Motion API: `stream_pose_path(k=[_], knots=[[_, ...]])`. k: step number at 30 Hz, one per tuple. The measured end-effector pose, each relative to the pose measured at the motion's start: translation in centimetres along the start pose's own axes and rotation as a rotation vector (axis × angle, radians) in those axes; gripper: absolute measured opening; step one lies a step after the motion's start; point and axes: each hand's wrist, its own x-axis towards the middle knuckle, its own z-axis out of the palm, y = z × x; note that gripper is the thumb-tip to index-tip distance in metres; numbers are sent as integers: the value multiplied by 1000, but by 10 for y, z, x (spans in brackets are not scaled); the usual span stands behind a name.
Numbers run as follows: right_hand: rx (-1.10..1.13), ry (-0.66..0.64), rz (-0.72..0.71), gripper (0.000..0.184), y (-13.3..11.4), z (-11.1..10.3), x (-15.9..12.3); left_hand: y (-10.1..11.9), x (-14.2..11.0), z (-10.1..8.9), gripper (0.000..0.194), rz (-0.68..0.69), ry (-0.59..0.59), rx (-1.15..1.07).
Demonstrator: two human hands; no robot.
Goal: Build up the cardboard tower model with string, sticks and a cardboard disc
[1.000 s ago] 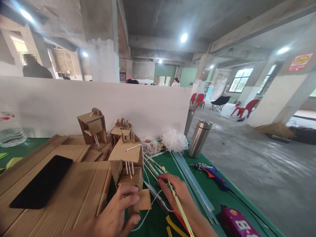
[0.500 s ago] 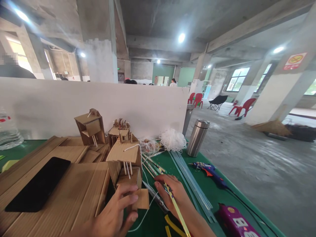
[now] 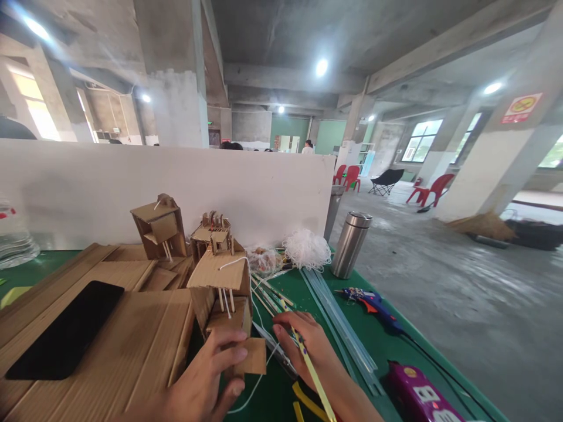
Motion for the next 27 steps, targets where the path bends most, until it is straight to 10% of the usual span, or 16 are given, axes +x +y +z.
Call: stream_pose_path(k=[27], knots=[[167, -124, -128, 28, -19, -8, -7, 1, 3, -1, 35, -10, -40, 7]])
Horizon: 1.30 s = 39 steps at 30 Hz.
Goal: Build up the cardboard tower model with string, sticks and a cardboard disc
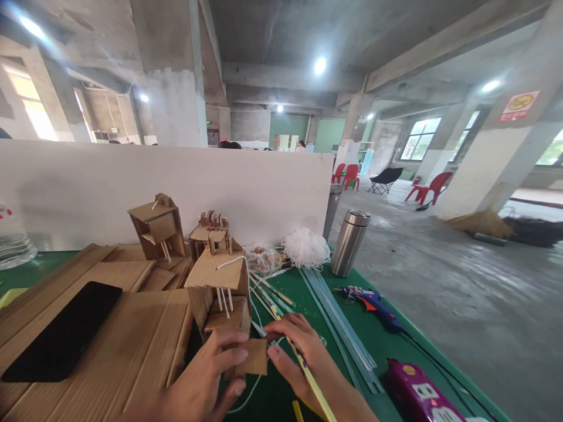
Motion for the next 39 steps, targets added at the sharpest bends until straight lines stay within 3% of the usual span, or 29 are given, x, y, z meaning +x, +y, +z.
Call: stream_pose_path(k=[31, 39], knots=[[-24, -43, -62, 21, -7, -2, 1, -2, -3, 3, 30, 10, -24, 29], [-4, 32, -25, 28, -16, -5, -5, 2, 2, 1, 38, 29, -45, -8]])
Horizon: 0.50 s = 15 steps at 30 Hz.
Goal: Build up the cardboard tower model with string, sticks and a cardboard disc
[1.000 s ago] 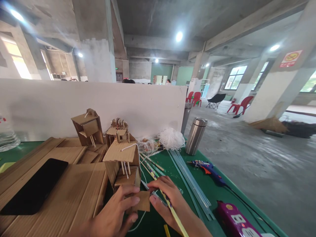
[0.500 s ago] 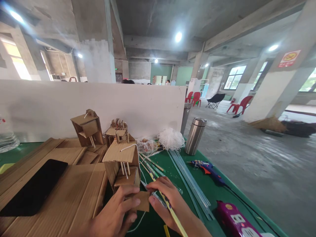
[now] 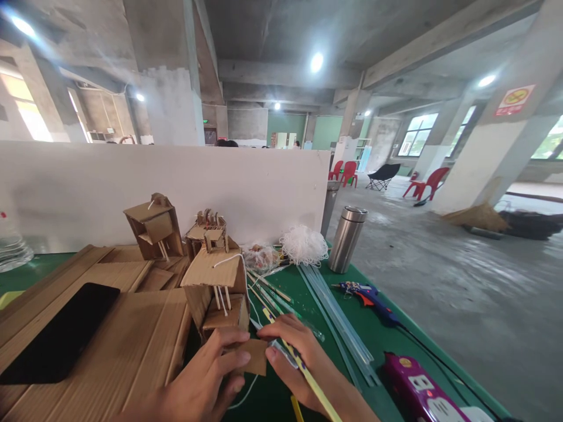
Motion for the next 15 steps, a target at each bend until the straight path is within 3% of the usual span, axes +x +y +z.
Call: stream_pose_path(k=[3, 5, 8, 11, 15], knots=[[50, -3, 60, 34, 7, 1, -3, 1, 1, 0, 38, -15, -37, -63], [79, 65, 145, 41, 15, 5, -3, 1, 1, 2, 38, 3, -91, -128], [163, 183, 249, 56, 22, 8, -3, 1, 0, 5, 41, 5, -280, -213], [207, 229, 317, 55, 17, 7, 1, 1, 0, 7, 49, -32, -496, -218], [259, 178, 387, 53, 6, 0, 8, 2, 5, 3, 51, -112, -604, -240]])
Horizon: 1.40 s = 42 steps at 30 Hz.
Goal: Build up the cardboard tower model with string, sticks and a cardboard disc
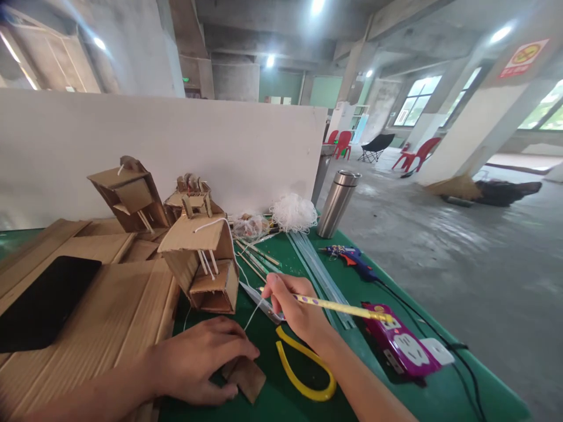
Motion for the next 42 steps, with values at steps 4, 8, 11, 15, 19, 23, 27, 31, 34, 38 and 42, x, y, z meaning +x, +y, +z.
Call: stream_pose_path(k=[4, 8, 11, 15, 19, 23, 27, 31, 34, 38, 42], knots=[[155, -94, 96, 55, -7, -3, -9, 2, 1, -4, 53, -47, -32, -126], [163, -164, 136, 59, -5, 0, -37, -1, 1, -3, 57, -54, -39, -167], [242, -254, 275, 57, -1, 11, -55, -2, 2, -2, 56, -67, -57, -194], [162, -294, 399, 59, 7, 28, -63, -3, 1, -2, 49, -50, -19, -236], [-5, -304, 317, 57, 15, 35, -65, -5, 2, 1, 40, -38, -6, -172], [-28, -317, 295, 47, 17, 35, -65, -7, 3, 0, 33, -18, -37, -150], [-98, -306, 230, 47, 16, 35, -62, -6, 5, -3, 36, -77, -67, -223], [-81, -332, 307, 45, 11, 32, -61, -7, 6, -4, 35, -107, -92, -246], [-21, -386, 291, 45, 7, 29, -64, -8, 6, -3, 33, -95, -108, -269], [58, -292, 199, 59, 6, 28, -73, -9, 7, -4, 30, -76, -97, -275], [31, -288, 304, 49, 10, 30, -78, -8, 6, -4, 30, -73, -88, -279]])
